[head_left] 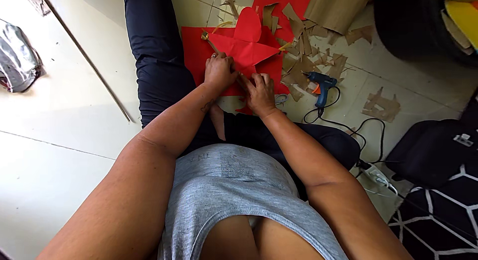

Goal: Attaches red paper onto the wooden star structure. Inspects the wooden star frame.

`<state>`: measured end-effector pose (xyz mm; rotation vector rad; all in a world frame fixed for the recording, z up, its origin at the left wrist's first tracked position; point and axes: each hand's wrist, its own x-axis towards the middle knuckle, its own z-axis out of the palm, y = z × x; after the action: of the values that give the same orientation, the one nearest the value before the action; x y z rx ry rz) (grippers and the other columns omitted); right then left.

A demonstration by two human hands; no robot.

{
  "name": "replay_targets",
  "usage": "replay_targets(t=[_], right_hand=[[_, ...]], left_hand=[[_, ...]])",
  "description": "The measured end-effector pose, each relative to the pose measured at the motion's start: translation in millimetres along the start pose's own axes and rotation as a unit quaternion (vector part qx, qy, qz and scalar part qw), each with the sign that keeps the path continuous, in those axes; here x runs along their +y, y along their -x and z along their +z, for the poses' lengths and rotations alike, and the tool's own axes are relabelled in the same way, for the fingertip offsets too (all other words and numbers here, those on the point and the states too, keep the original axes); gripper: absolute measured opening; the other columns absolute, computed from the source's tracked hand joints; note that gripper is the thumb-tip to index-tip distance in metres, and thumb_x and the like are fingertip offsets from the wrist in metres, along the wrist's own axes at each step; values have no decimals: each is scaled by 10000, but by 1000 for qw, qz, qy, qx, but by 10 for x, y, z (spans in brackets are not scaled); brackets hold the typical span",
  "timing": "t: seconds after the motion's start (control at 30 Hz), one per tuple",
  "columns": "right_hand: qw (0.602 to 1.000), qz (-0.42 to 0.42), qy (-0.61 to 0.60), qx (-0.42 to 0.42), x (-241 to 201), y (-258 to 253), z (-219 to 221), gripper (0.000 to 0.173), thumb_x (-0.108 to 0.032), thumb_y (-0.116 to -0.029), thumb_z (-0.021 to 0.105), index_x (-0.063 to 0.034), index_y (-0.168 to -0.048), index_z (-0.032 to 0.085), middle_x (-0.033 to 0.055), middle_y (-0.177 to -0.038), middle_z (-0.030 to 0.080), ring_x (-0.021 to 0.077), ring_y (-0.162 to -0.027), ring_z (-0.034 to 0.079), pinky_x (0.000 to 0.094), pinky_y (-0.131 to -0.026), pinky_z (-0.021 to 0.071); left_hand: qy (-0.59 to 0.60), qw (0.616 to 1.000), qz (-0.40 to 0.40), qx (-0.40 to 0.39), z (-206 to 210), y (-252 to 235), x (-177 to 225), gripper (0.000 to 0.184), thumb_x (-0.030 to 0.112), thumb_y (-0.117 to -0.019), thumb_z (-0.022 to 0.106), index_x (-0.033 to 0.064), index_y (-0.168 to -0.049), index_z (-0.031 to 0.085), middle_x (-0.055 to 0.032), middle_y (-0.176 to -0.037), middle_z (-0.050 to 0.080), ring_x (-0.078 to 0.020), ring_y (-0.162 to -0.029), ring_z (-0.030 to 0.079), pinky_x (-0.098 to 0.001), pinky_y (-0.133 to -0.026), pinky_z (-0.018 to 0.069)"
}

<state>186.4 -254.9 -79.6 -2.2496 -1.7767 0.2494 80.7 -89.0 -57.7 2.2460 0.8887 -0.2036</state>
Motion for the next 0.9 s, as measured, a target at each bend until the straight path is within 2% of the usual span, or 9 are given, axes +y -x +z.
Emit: replay_targets(t=[0.4, 0.67, 0.9], right_hand=[[993, 7, 78, -87, -79, -17, -85, 603, -20, -919, 624, -184, -1495, 561, 217, -1322, 630, 470, -1262, 536, 638, -1058, 373], [995, 4, 64, -81, -66, 51, -114, 498, -18, -928, 630, -123, -1414, 629, 195, -1277, 662, 449, -1241, 562, 651, -1060, 377], [988, 20, 75, -137, -114, 86, -219, 549, 59, -933, 586, -115, -1454, 589, 199, -1318, 643, 455, -1293, 534, 669, -1081, 357]], left_hand=[[1, 1000, -1, 0, 15, -4, 0, 306, 331, -956, 702, 29, -1005, 713, -193, -1113, 649, -380, -1162, 579, -561, -1008, 412], [-2, 1000, -1, -1, 6, -1, 8, 307, 336, -958, 698, 35, -1012, 714, -189, -1124, 650, -380, -1174, 575, -562, -1010, 409], [5, 1000, -1, 2, 6, 5, 5, 304, 328, -953, 701, 31, -1014, 719, -196, -1124, 654, -391, -1181, 574, -574, -1027, 402]])
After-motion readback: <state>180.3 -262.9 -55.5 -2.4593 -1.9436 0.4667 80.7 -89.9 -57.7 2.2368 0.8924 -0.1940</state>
